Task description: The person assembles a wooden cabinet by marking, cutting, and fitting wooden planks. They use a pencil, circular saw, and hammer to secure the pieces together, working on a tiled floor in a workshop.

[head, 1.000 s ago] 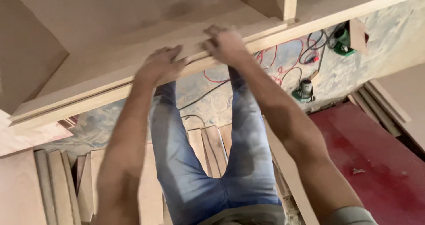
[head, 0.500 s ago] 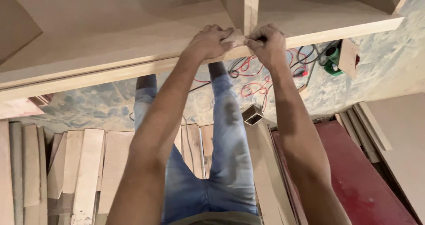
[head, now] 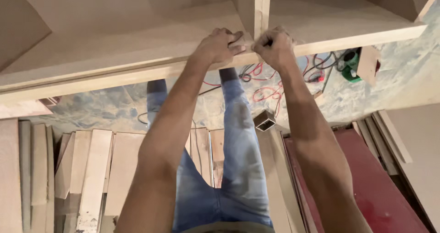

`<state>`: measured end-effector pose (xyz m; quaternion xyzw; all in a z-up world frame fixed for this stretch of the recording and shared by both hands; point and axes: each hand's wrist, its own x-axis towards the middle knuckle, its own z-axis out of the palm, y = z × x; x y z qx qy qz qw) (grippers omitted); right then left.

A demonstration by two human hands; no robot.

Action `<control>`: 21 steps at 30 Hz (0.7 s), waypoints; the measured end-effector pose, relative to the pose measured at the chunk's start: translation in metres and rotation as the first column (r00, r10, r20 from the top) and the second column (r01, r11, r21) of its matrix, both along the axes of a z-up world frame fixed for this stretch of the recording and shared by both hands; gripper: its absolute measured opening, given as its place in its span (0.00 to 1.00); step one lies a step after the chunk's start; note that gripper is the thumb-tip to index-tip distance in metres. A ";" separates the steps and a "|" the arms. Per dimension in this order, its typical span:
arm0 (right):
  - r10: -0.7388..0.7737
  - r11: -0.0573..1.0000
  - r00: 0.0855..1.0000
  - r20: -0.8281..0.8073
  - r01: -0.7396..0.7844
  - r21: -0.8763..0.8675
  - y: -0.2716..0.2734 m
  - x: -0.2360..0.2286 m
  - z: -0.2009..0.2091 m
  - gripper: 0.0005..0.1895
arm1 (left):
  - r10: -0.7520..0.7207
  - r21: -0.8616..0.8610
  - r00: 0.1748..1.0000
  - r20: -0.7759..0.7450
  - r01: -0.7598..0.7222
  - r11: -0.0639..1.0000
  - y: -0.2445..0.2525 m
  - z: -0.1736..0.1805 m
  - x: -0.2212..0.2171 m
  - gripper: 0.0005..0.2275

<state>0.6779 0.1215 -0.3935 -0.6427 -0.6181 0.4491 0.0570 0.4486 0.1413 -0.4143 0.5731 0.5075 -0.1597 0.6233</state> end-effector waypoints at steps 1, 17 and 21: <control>-0.018 1.000 0.999 0.031 0.018 0.002 0.001 -0.001 -0.003 0.11 | -0.026 0.013 0.999 0.026 0.026 1.000 0.003 0.001 -0.002 0.28; 0.217 0.938 0.959 -0.184 -0.152 0.313 -0.012 -0.221 0.034 0.17 | 0.391 0.033 0.853 -0.344 -0.405 0.914 -0.057 0.020 -0.222 0.20; 0.266 0.954 0.888 -0.375 -0.298 -0.027 -0.030 -0.371 0.013 0.21 | 0.842 0.786 0.356 -0.404 -0.336 0.519 -0.145 0.008 -0.372 0.23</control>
